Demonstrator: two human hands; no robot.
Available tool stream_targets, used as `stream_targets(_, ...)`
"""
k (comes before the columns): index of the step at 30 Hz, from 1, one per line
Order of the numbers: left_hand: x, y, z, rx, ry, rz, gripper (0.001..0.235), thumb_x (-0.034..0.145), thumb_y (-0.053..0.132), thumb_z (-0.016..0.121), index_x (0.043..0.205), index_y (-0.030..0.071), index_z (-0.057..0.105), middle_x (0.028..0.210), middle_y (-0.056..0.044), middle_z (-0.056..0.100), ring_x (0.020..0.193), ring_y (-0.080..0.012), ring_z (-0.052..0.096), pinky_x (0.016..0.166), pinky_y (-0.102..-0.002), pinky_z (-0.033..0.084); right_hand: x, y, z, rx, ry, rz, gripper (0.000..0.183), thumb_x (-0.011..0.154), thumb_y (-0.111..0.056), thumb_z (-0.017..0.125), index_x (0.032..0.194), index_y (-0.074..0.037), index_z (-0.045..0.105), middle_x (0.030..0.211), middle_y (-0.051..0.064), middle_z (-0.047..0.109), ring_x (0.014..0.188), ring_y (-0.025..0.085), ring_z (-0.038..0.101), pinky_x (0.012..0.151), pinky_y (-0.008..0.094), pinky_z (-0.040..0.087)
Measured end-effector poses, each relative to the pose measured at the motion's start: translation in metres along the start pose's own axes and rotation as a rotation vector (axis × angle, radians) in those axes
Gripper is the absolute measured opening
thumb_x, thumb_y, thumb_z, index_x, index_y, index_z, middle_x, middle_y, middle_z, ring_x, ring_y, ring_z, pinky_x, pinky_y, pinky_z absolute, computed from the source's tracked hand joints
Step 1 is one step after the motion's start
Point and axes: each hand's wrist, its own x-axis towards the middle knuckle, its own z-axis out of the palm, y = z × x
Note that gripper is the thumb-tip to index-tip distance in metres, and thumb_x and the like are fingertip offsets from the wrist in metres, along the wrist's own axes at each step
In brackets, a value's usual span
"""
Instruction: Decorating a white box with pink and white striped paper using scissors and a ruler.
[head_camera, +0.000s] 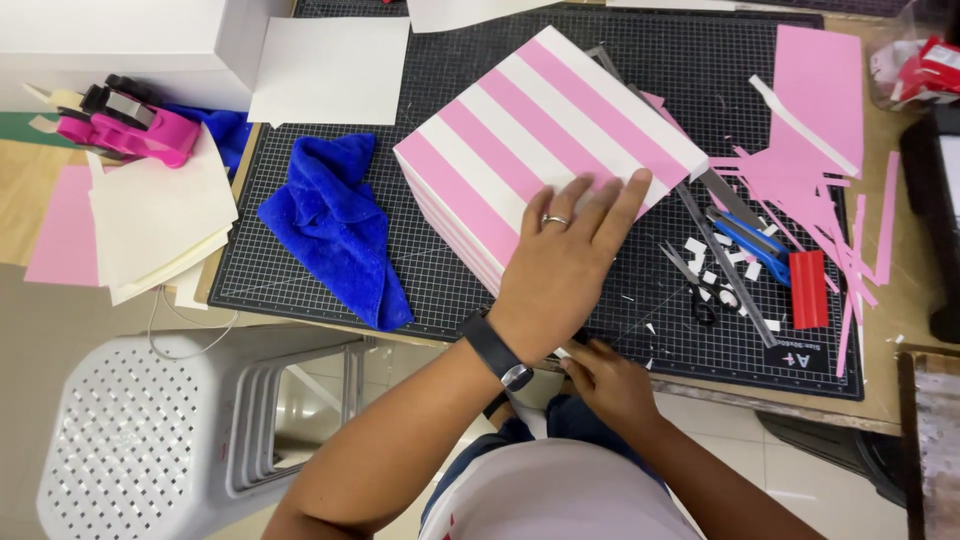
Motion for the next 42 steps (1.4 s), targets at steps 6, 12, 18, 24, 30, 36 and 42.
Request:
stream_targets(6,0.002,0.003,0.011,0.012,0.009,0.007,0.074,0.103,0.0,0.049,0.166,0.015,0.014,0.156,-0.01,0.058,0.146,-0.0383,0.05,0.122,-0.058,0.038,0.02,-0.006,-0.003,-0.034,0.065,-0.1,0.009,0.093,-0.03,0.066,0.09,-0.022,0.07,0.096,-0.003,0.075,0.058,0.03,0.067,0.04,0.044,0.044)
stream_targets(12,0.004,0.001,-0.002,0.065,-0.026,0.036,0.068,0.101,0.007,0.049,0.163,0.016,0.023,0.153,-0.009,0.059,0.142,-0.0369,0.053,0.119,-0.054,0.04,0.034,0.007,-0.008,-0.189,0.234,-0.131,0.009,0.094,-0.031,0.065,0.092,-0.023,0.069,0.102,-0.002,0.072,0.053,0.034,0.065,0.04,0.046,0.045)
stream_targets(18,0.005,-0.023,-0.028,-0.136,-0.208,0.141,0.083,0.089,-0.007,0.048,0.164,0.016,0.02,0.157,-0.015,0.052,0.145,-0.04,0.045,0.12,-0.056,0.037,0.003,0.041,-0.071,0.06,0.304,-0.003,0.045,0.101,-0.038,0.057,0.145,-0.034,0.058,0.106,-0.001,0.067,0.073,0.018,0.064,0.056,0.035,0.053)
stream_targets(24,-0.014,-0.076,-0.078,-0.332,-0.372,0.263,0.101,0.067,-0.03,0.041,0.16,0.011,0.032,0.16,-0.016,0.045,0.149,-0.0347,0.04,0.126,-0.049,0.029,-0.033,0.181,-0.12,-0.175,0.624,0.564,0.056,0.108,-0.038,0.059,0.16,-0.019,0.054,0.116,0.016,0.066,0.094,0.037,0.065,0.072,0.051,0.055)
stream_targets(30,-0.036,-0.093,-0.081,-0.255,-0.371,0.224,0.11,0.061,-0.034,0.038,0.162,0.008,0.027,0.164,-0.015,0.038,0.152,-0.0318,0.036,0.129,-0.045,0.022,-0.036,0.254,-0.131,-0.316,0.594,0.801,0.051,0.097,-0.027,0.064,0.147,-0.021,0.059,0.12,0.026,0.065,0.097,0.053,0.065,0.07,0.069,0.049)
stream_targets(36,-0.06,-0.035,-0.08,-0.418,-0.057,0.16,0.054,0.091,0.008,0.072,0.142,0.01,0.051,0.138,-0.009,0.061,0.132,-0.0332,0.052,0.114,-0.049,0.045,-0.026,0.227,-0.12,-0.503,0.718,0.319,0.033,0.104,-0.033,0.07,0.13,-0.014,0.078,0.116,0.017,0.066,0.106,0.04,0.059,0.093,0.054,0.043)
stream_targets(42,-0.07,0.018,-0.028,-1.283,-0.014,-0.606,0.036,0.089,0.021,0.076,0.119,0.007,0.062,0.117,-0.011,0.074,0.104,-0.0205,0.073,0.093,-0.031,0.063,0.002,0.146,-0.073,-0.34,0.495,0.2,0.04,0.099,-0.05,0.064,0.113,-0.014,0.074,0.112,0.013,0.067,0.105,0.033,0.063,0.088,0.051,0.05)
